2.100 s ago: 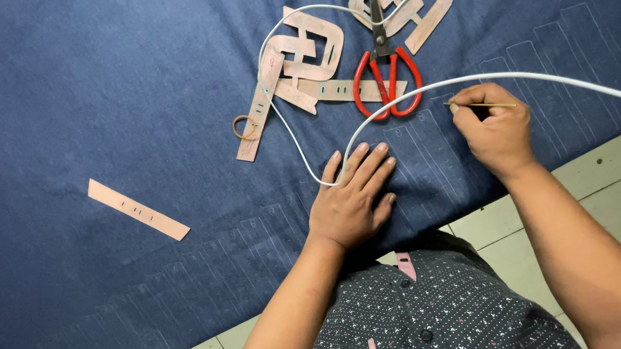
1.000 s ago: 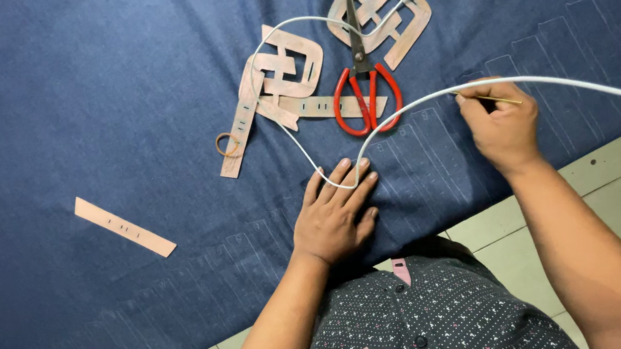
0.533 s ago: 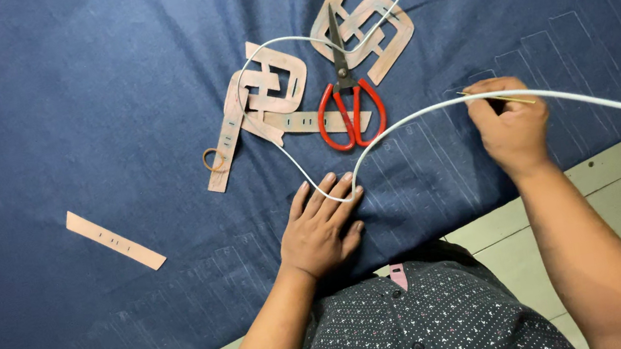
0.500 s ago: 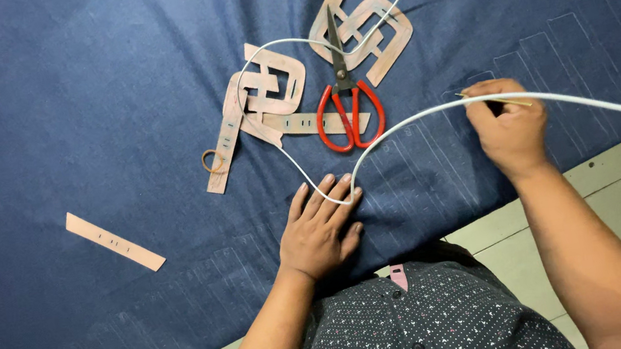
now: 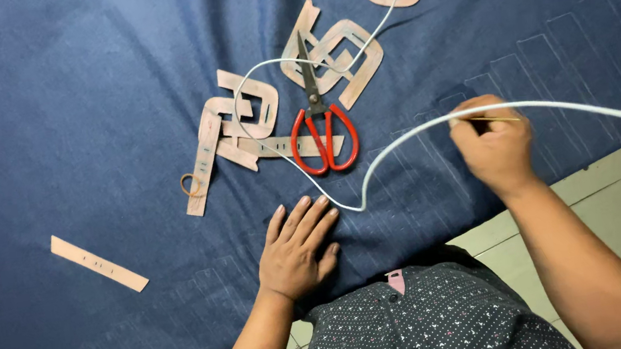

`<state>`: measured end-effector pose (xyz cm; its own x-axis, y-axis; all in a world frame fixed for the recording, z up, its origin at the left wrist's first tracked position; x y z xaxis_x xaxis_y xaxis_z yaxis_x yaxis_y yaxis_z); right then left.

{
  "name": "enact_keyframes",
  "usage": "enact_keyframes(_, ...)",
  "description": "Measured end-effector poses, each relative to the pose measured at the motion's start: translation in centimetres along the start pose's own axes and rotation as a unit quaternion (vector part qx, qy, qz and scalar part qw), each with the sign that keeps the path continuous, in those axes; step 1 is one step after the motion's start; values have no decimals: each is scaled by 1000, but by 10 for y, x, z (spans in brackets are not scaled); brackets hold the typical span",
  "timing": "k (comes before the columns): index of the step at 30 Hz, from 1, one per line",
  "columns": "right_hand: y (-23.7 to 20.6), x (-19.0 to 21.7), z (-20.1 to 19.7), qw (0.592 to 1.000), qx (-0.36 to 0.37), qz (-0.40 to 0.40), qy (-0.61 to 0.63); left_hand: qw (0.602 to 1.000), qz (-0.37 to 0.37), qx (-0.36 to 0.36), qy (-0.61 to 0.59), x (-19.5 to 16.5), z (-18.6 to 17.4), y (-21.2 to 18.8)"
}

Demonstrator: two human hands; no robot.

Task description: The person works at a cutting table covered with blue fabric that already has chalk outlines. They place pink paper pattern templates on the fabric, hold each template steady with one hand, and trace around it with a marking pen, repositioning templates one at a time to add new outlines.

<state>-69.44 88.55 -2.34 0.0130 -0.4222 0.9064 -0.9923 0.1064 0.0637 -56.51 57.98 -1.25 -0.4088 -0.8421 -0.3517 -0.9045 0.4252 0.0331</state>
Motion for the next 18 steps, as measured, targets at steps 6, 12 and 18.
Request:
enact_keyframes(6, 15, -8, -20, 999, 4, -34, 6, 1000, -4, 8, -1, -4, 3, 6)
enact_keyframes(12, 20, -10, -18, 997, 17, -66, -23, 1000, -8, 11, -3, -3, 4, 7)
enact_keyframes(18, 24, -4, -19, 995, 26, -100, -16, 1000, -8, 9, -1, -3, 5, 8)
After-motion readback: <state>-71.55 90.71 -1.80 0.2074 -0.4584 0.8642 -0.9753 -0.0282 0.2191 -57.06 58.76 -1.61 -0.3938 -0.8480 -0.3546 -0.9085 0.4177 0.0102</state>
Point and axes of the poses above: each hand's wrist, its own y-axis towards the middle knuckle, its own z-axis out of the palm, x = y × z, the point moved 7 cm from there along y, towards the middle knuckle, and after that the axes turned 4 degrees about z, right-handed, at the moved point
